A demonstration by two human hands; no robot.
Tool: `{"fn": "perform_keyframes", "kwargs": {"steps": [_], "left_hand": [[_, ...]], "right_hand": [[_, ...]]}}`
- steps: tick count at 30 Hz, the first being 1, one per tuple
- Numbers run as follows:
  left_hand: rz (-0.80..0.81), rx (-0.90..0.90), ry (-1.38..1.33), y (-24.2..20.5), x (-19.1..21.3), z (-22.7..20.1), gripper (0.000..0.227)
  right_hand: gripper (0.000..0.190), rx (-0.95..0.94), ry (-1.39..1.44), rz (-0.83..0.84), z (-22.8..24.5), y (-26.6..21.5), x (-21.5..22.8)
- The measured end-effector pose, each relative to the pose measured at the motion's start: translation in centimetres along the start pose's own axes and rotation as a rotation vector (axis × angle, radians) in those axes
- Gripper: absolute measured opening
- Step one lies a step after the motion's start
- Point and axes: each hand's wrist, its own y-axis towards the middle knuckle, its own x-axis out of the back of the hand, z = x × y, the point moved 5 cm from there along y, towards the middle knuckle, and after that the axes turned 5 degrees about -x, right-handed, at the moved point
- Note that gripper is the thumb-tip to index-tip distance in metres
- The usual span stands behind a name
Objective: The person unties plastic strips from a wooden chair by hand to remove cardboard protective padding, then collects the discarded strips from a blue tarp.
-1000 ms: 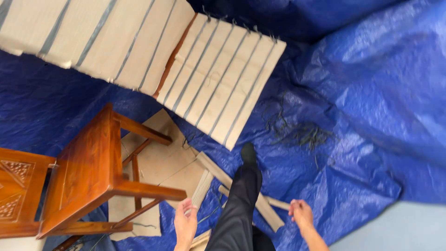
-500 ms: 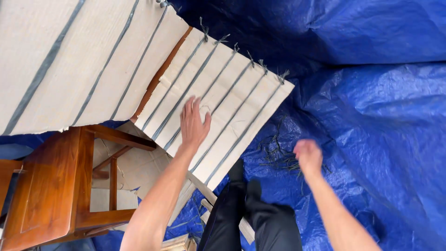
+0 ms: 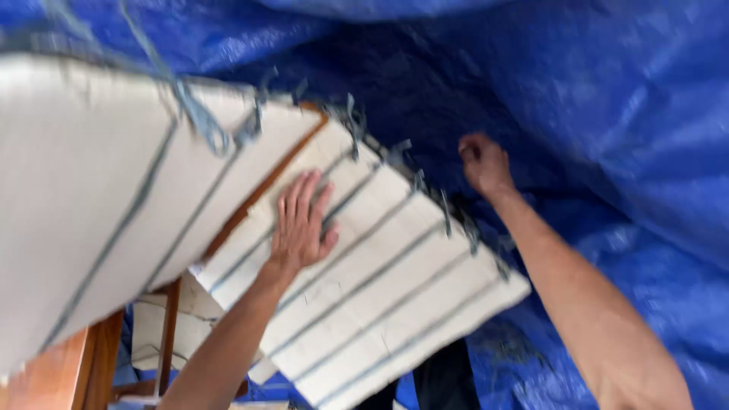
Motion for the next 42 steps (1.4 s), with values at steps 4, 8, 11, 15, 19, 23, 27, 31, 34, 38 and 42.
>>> {"fn": "perform_keyframes", "kwargs": {"steps": [4, 8, 11, 15, 19, 23, 27, 31, 34, 38, 42], "left_hand": [[0.016, 0.048, -0.019, 0.7, 0.3, 0.1, 0.062], [-0.028, 0.020, -0.009, 1.3, -0.2, 1.8, 0.059], [0.017, 0.036, 0.020, 0.4, -1.0, 1.6, 0.059], [0.029, 0.036, 0.027, 0.3, -1.2, 1.6, 0.059], [-0.012, 0.005, 0.027, 0.7, -1.0, 1.3, 0.058], [-0.005, -0.005, 0.019, 1.1, -0.6, 0.6, 0.057], [-0.030, -0.027, 0.023, 1.0, -0.3, 0.1, 0.058], [-0.018, -0.040, 0.053, 0.7, -0.1, -1.0, 0.061], [0.017, -0.050, 0.080, -0.4, 0.2, -3.3, 0.064], [0.012, 0.080, 0.284, -5.9, 0.6, -10.4, 0.066], [-0.252, 0.262, -0.092, -15.9, 4.8, -23.6, 0.066]], "right_hand": [[0.026, -0.046, -0.007, 0.118, -1.7, 4.5, -6.2], [0.029, -0.026, 0.058, 0.179, -3.2, 7.0, -10.8], [0.028, -0.165, -0.017, 0.199, -3.8, 6.9, -12.1], [0.023, -0.127, -0.024, 0.199, -8.5, 6.2, -13.8], [0.019, -0.173, 0.054, 0.179, -13.3, 3.6, -12.1], [0.017, -0.186, -0.007, 0.103, -19.9, -0.5, -8.0], [0.018, -0.328, -0.072, 0.060, -24.3, -6.4, -3.1], [0.016, -0.497, 0.221, -0.011, -29.1, -15.9, -0.8], [0.023, -0.599, 0.377, -0.056, -36.0, -26.6, -2.1], [0.012, -0.782, 0.606, -0.097, -36.0, -43.7, -4.4], [0.019, -0.842, 0.461, -0.103, -36.3, -61.0, -7.7]]}}
